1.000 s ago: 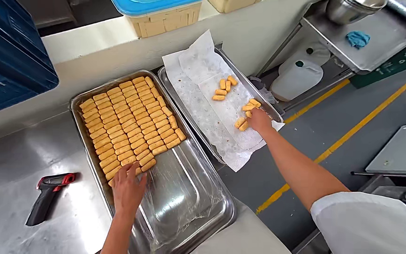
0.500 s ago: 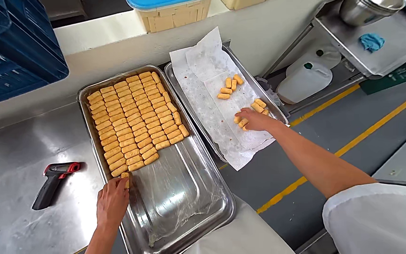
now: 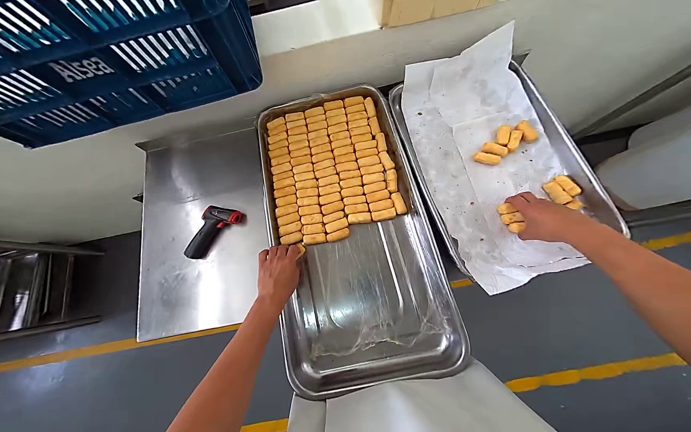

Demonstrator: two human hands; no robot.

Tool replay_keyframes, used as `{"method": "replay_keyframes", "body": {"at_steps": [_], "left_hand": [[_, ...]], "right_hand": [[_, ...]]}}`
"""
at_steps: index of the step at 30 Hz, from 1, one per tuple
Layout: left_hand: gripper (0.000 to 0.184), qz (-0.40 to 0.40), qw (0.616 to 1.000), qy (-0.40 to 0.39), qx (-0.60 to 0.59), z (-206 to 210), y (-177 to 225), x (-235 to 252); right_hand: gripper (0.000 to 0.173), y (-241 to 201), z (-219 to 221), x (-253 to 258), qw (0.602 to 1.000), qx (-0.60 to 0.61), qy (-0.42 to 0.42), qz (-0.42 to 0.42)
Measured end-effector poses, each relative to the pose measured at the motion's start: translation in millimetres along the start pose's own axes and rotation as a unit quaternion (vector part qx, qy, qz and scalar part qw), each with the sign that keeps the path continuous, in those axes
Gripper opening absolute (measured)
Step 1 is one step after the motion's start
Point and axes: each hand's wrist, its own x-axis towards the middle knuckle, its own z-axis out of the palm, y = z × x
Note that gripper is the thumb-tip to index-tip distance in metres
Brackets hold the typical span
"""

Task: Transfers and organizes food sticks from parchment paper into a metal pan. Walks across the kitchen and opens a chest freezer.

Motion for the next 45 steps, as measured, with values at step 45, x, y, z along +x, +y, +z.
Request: {"method": "replay_keyframes", "body": {"at_steps": [45], "left_hand": [[0.04,0.125,0.979,0.128,-0.099,32,-23,-39]], "right_hand": [[0.054,-433,50,-29,0.917,0.329,0.046,-0.222]]}}
